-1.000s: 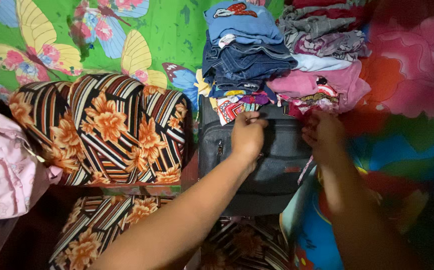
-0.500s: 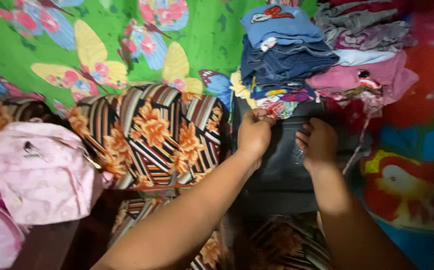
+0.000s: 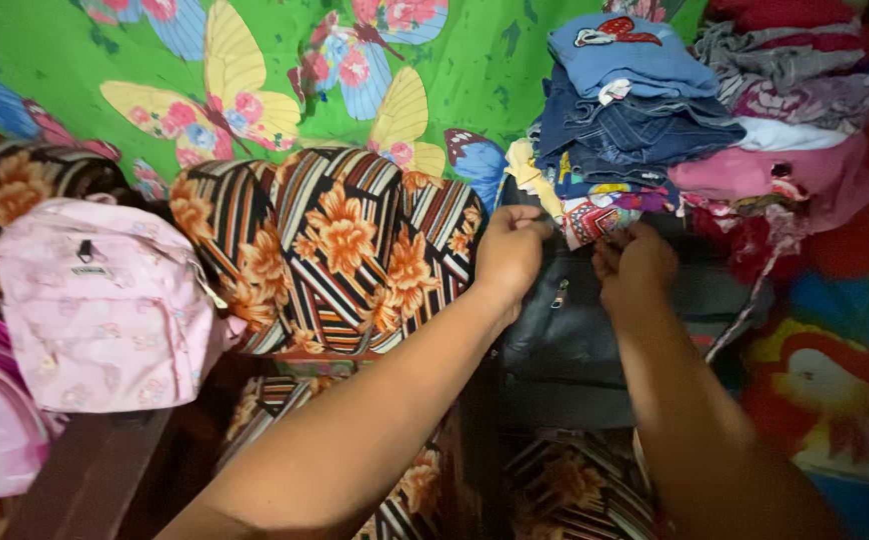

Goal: The person picks up several garments including denim shorts and patterned clothing from chairs, gathers them into a stack, and places the stack onto a suitcase.

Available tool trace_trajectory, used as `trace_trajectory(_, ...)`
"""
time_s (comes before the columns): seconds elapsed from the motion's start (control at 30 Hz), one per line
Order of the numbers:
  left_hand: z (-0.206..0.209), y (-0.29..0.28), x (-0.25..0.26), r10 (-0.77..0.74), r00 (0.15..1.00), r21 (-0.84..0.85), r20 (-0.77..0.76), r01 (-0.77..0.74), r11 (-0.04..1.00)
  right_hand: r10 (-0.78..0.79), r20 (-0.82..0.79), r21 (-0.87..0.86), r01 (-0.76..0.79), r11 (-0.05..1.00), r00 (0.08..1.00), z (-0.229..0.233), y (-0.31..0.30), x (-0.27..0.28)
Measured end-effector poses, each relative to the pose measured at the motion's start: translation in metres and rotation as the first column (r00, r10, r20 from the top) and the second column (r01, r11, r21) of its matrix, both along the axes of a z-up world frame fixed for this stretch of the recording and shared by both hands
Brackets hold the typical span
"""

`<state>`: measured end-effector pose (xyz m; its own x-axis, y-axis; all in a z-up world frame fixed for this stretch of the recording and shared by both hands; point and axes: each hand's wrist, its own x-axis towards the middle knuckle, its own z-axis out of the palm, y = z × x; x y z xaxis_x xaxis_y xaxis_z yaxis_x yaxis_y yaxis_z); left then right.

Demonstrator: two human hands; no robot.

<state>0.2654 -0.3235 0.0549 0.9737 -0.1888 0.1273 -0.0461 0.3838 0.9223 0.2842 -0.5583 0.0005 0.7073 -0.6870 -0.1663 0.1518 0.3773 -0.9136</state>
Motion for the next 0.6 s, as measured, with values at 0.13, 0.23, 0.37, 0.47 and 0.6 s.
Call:
trace_trajectory(0.13,0.0,-0.027,-0.004,-0.062,0.998,-0.05,-0.018,0.061,0.997,-0.127,0.142,0.137,0.108,0.985,0.982,0.022,-0.049,0.028)
trace_trajectory(0.23,-0.005,-0.051,-0.002,-0.108,0.994,-0.052,-0.029,0.106,0.993,-0.197,0.148,0.188,0.168,0.968,0.969,0.043,-0.084,0.032)
trace_trajectory(0.37,-0.017,-0.088,0.009,-0.107,0.99,-0.076,0.095,0.114,0.991,-0.283,0.146,0.177,0.256,0.95,0.948,0.052,-0.13,0.021)
trace_trajectory(0.47,-0.018,-0.115,0.016,-0.106,0.99,-0.087,0.094,0.115,0.99,-0.286,0.129,0.145,0.267,0.953,0.949,0.052,-0.163,0.003)
trace_trajectory(0.6,-0.024,-0.154,0.014,-0.164,0.984,-0.037,0.072,0.167,0.985,-0.208,0.079,0.101,0.2,0.975,0.975,0.047,-0.198,-0.017)
